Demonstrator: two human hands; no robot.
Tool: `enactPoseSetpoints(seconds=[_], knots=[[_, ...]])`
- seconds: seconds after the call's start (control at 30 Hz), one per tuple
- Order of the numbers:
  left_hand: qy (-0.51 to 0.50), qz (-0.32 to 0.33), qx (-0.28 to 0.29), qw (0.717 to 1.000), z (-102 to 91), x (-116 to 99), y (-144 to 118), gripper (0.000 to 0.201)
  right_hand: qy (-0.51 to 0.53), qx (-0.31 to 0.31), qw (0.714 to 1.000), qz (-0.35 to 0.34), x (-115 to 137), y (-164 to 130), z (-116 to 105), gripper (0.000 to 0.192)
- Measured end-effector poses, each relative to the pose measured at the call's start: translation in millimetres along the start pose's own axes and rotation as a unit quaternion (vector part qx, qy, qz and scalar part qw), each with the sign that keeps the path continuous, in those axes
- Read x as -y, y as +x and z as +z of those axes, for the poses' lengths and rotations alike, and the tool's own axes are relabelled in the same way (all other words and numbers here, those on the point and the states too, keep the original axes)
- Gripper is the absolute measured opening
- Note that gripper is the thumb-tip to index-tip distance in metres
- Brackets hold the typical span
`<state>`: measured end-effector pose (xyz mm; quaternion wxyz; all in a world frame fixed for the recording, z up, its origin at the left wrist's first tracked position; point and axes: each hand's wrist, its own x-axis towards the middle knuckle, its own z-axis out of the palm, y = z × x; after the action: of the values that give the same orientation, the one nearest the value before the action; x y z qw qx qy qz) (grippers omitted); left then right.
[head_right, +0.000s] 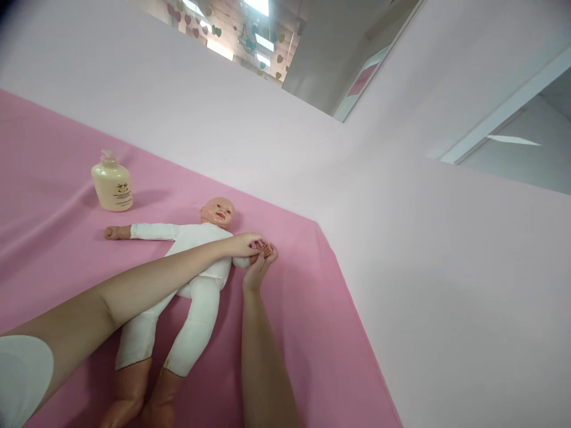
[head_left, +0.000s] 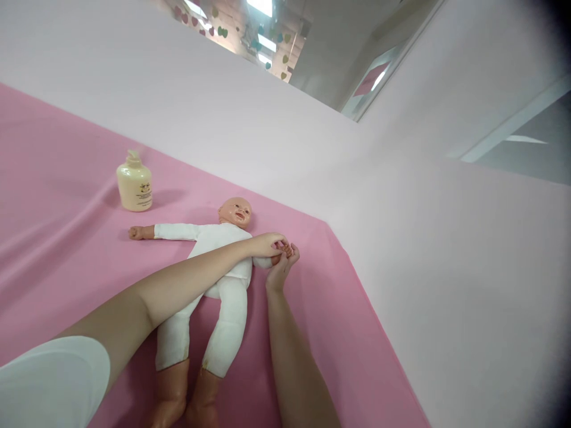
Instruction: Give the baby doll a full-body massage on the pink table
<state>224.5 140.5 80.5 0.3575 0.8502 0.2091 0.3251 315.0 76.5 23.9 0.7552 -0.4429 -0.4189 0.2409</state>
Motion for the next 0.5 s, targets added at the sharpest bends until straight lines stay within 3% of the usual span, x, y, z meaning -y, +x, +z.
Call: enactPoseSetpoints(seconds=[0.37,0.5], knots=[[0.002,-0.048,0.002,0.999,3.0,4.6,0.8,0.023,0.007,0.006,1.000,0.002,4.8,1.4,1.1,0.030],[0.007,-0.058,-0.006,0.998,2.5,5.5,0.2,0.020,-0.054,0.012,0.998,0.007,1.5,3.7,2.1,0.035]])
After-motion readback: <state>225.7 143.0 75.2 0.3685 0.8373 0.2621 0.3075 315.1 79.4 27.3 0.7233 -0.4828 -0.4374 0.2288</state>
